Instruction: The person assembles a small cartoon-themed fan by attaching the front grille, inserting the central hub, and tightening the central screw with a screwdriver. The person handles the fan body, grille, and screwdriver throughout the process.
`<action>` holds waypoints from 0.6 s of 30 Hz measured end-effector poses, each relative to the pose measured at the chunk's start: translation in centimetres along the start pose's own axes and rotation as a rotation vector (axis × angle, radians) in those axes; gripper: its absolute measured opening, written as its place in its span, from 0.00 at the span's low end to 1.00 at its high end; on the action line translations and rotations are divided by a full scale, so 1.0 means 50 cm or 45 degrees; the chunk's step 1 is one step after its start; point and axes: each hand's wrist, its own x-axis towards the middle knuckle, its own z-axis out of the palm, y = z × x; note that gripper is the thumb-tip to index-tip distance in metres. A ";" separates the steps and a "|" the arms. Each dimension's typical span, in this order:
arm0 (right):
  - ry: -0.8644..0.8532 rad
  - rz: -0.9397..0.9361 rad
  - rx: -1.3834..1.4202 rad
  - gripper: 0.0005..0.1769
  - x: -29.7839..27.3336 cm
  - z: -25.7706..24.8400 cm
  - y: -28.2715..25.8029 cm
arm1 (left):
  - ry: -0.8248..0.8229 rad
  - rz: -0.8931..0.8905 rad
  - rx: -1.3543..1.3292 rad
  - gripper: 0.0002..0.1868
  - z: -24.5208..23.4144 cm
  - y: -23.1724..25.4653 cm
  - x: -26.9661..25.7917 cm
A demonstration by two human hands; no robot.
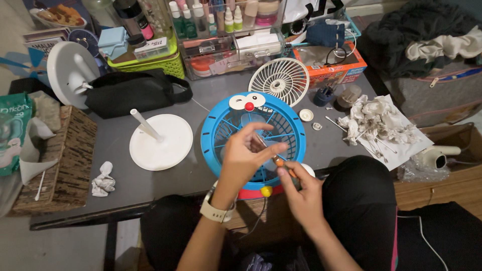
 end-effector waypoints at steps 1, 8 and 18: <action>0.003 -0.003 -0.007 0.09 0.000 -0.001 0.001 | 0.013 -0.012 0.067 0.26 0.002 0.006 -0.001; -0.026 0.243 0.189 0.10 -0.003 -0.014 0.013 | -0.316 0.040 -0.405 0.28 -0.034 -0.002 -0.010; -0.043 0.262 0.304 0.09 -0.004 -0.019 0.014 | -0.290 0.176 -0.497 0.12 -0.026 -0.047 0.007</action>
